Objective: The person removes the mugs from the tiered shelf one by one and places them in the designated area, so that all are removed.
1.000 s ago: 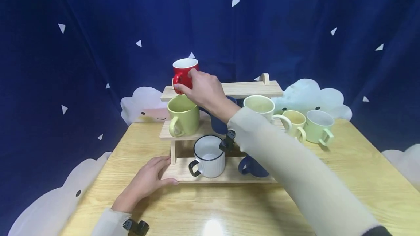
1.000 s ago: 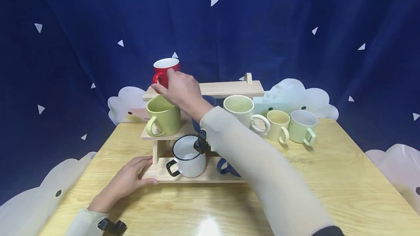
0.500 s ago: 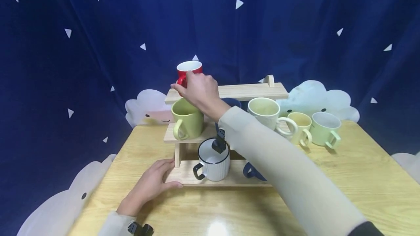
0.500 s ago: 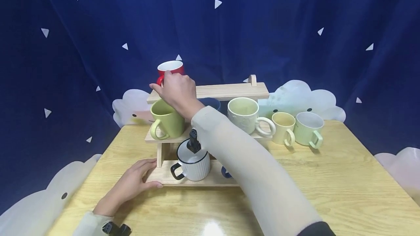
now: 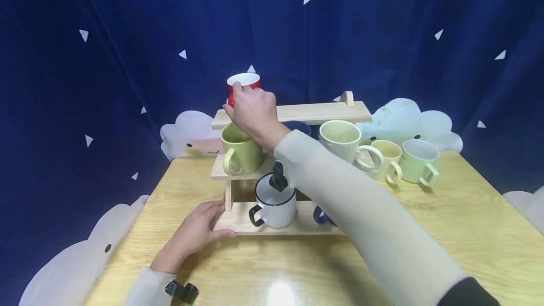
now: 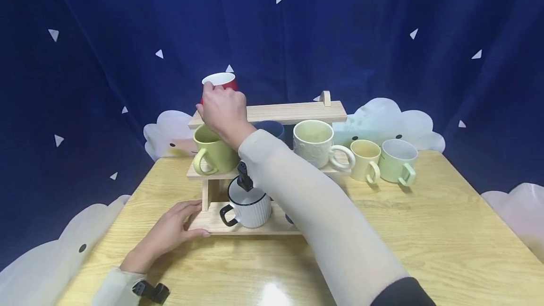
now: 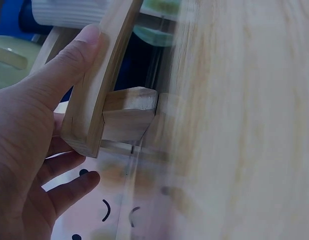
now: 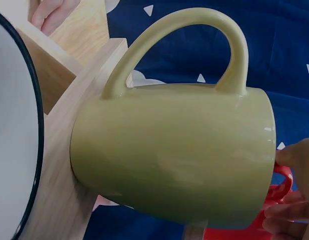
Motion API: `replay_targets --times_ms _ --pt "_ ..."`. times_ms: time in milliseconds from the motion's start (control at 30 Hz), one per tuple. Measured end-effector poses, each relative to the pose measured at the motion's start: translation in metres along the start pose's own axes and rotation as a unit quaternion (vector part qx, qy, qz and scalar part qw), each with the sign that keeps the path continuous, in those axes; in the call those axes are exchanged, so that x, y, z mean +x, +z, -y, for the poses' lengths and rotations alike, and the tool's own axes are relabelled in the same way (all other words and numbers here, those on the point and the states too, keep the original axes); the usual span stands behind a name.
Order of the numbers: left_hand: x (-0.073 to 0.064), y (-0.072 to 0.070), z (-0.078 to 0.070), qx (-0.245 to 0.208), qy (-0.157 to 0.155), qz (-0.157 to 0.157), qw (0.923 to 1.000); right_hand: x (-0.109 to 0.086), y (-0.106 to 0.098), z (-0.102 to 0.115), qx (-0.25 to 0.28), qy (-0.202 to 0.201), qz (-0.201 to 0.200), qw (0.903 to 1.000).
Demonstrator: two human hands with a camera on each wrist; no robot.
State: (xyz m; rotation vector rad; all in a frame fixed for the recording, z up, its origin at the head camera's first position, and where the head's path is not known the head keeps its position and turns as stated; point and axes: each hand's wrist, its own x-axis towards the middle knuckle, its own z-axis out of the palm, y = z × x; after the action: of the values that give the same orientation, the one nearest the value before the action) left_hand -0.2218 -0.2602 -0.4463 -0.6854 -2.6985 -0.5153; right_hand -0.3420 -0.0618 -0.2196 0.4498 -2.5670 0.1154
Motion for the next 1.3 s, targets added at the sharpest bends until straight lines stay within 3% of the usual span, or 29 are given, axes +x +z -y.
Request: replay_targets --times_ms 367,600,833,1000,1300 --pt "0.001 0.002 0.002 0.002 0.01 -0.01 0.9999 -0.006 -0.002 -0.004 -0.026 -0.013 -0.035 0.999" --pt "0.0 0.0 0.0 -0.008 -0.001 0.001 1.0 -0.008 -0.004 -0.015 -0.024 -0.007 -0.01 0.9996" --pt "0.002 -0.001 0.001 -0.006 -0.007 0.012 0.9999 -0.006 -0.011 -0.033 0.016 0.036 0.04 0.9984" --pt "0.002 -0.002 0.001 -0.006 -0.006 0.011 0.9999 -0.004 -0.015 -0.046 0.044 0.046 0.079 0.9948" --pt "0.001 -0.003 0.001 -0.007 -0.011 0.013 0.9998 -0.006 -0.012 -0.071 0.139 0.057 0.093 0.9843"
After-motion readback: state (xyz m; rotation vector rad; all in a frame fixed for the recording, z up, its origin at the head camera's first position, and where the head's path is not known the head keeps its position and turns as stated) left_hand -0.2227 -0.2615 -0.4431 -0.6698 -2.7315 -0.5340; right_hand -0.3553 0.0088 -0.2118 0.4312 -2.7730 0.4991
